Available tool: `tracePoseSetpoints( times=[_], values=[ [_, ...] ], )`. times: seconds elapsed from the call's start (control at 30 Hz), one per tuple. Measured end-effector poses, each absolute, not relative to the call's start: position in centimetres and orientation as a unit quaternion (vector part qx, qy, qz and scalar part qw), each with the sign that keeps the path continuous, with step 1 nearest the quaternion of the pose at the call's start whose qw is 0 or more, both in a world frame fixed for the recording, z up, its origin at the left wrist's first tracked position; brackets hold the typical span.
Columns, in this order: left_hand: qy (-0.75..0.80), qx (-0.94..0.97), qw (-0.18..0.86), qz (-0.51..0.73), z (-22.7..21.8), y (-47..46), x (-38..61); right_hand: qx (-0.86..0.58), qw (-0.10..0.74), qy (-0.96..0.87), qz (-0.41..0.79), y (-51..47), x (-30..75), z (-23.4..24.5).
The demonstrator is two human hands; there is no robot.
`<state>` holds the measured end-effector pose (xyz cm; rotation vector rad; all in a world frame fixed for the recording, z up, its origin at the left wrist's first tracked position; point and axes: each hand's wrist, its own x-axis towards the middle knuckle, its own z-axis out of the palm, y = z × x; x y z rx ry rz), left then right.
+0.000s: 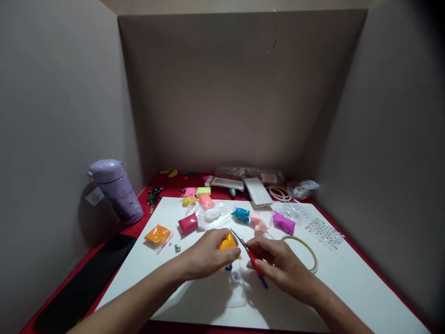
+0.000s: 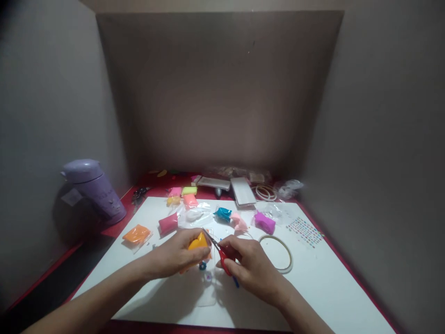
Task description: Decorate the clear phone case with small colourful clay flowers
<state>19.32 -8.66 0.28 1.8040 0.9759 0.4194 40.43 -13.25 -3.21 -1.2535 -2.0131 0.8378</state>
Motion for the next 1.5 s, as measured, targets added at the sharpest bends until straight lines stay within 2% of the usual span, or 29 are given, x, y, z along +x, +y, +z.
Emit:
tracePoseSetpoints(
  times=[0.27, 0.5, 0.63, 0.87, 1.07, 1.23, 1.5],
  values=[
    [0.377, 0.768, 0.503, 0.121, 1.8, -4.9, 22.5, -0.496, 0.377, -0.728, 0.286, -11.6, 42.0, -4.3],
    [0.379, 0.768, 0.494, 0.150, 2.0, -4.6, 24.0, -0.568, 0.358, -0.714, 0.198, -10.5, 44.1, -4.1],
    [0.386, 0.754, 0.486, 0.214, 2.1, -6.6, 22.8, -0.614, 0.315, -0.712, 0.128, -10.8, 45.2, -3.2],
    [0.417, 0.654, 0.527, 0.348, 0.9, -9.5, 20.4, -0.619, 0.158, -0.764, 0.090, -11.9, 44.6, -2.9],
    [0.419, 0.603, 0.521, 0.434, -0.6, -9.2, 19.5, -0.630, 0.079, -0.771, 0.039, -12.2, 43.3, -3.3],
    [0.414, 0.581, 0.550, 0.434, -2.0, -9.3, 19.7, -0.654, 0.052, -0.755, -0.006, -11.7, 43.2, -3.9],
    [0.407, 0.583, 0.563, 0.421, -2.9, -10.5, 20.5, -0.631, 0.058, -0.774, 0.013, -13.0, 41.9, -3.7]
  ],
)
